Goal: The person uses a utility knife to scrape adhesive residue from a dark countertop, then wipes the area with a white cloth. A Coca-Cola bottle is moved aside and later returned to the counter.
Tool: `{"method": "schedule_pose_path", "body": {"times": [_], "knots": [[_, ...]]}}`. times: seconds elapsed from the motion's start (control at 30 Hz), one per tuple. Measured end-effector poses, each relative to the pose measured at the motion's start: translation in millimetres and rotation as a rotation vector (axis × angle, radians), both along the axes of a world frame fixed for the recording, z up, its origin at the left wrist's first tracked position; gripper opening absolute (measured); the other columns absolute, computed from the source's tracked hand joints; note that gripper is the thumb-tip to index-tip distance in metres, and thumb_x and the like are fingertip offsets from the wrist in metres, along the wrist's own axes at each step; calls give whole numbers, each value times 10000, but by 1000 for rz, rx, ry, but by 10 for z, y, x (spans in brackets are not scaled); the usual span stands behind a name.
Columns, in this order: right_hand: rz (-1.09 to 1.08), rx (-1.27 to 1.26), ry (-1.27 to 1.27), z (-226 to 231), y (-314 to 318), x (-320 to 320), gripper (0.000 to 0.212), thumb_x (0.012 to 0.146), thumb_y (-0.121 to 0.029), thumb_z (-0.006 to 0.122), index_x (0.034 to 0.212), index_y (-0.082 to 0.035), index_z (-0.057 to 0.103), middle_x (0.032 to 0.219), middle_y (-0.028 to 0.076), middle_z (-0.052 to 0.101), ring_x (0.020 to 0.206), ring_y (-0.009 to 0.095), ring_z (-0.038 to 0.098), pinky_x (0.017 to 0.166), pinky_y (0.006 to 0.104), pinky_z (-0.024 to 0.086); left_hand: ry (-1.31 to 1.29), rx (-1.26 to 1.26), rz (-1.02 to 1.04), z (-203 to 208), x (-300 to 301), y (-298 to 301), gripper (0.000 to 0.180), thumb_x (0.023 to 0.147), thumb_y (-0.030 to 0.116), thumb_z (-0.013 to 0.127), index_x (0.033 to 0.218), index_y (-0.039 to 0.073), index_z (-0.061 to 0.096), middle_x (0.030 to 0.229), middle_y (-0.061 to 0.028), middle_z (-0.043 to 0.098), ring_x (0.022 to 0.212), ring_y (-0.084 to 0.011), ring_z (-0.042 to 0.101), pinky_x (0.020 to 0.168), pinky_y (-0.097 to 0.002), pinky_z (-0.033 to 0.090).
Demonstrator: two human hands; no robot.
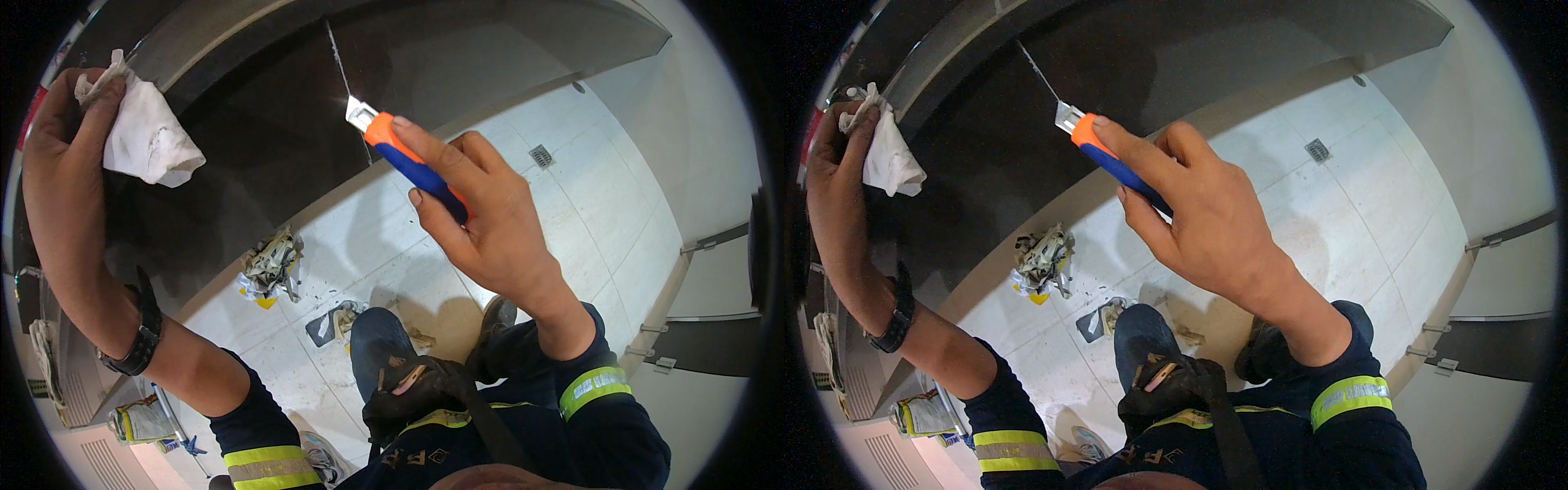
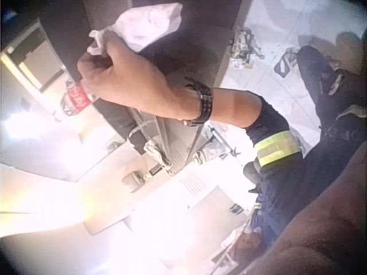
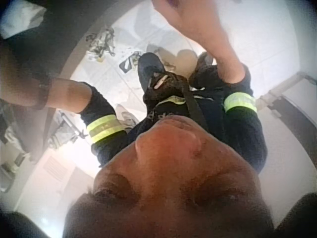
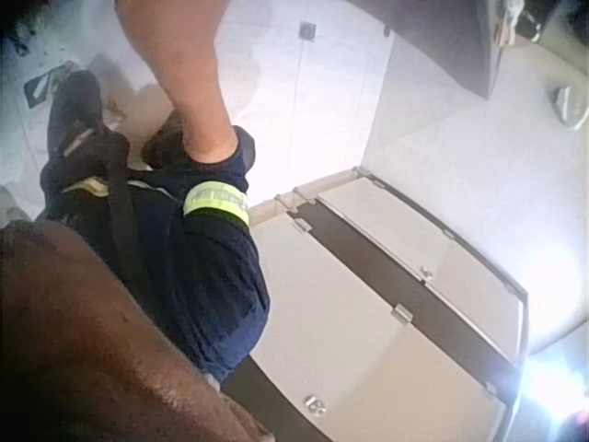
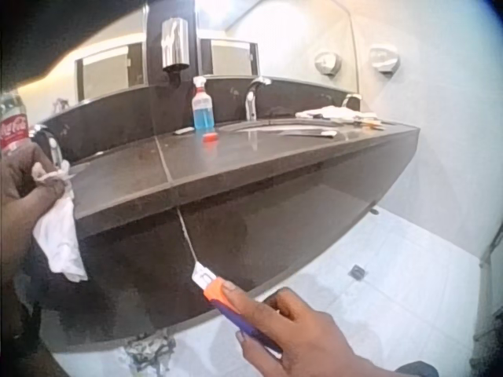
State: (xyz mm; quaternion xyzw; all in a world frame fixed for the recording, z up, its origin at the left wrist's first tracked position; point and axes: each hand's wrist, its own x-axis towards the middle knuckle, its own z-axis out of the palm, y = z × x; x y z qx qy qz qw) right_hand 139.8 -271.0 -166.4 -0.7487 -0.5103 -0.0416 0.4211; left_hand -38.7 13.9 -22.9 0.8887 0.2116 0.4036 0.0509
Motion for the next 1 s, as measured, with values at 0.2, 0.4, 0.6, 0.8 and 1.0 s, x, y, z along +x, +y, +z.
{"method": "schedule_pose_path", "body": {"times": [0.2, 0.4, 0.6, 0.8, 1.0], "knots": [[-14, -139, 93, -320, -84, -54, 611, 916, -108, 673, 1516, -162, 570, 934, 109, 564, 745, 222, 584, 660, 329, 480, 10, 113, 44, 10, 2, -33, 343, 1019, 260, 687, 1244, 2, 690, 1021, -104, 753, 883, -125, 708, 794, -254, 517], [52, 170, -75, -1, -101, 3, 575, 926, -122, 666, 1494, -124, 581, 936, 118, 623, 733, 211, 604, 648, 323, 486, 19, 33, -3, 24, 16, -26, 325, 1012, 261, 695, 1192, -9, 701, 991, -89, 746, 861, -109, 696, 769, -260, 507], [59, 256, -185, 272, 58, 183, 530, 949, -80, 639, 1477, -107, 597, 1029, 126, 719, 733, 155, 646, 680, 294, 509, -15, -2, -13, 13, 52, -82, 276, 1013, 240, 681, 1148, 0, 705, 952, -62, 734, 830, -86, 662, 775, -255, 494], [112, 305, -226, 296, 129, 261, 502, 978, -81, 634, 1478, -117, 601, 1217, 121, 742, 728, 148, 650, 700, 280, 523, 1, 17, -25, 4, 69, -62, 286, 1017, 254, 665, 1144, 0, 705, 956, -55, 736, 860, -98, 669, 812, -271, 495], [98, 224, -196, 260, 115, 192, 503, 976, -90, 628, 1478, -114, 601, 1147, 130, 741, 769, 165, 655, 729, 284, 521, 6, 65, 41, -6, -27, 167, 451, 984, 356, 699, 1298, 32, 700, 1104, -123, 760, 996, -152, 722, 928, -281, 508]]}}
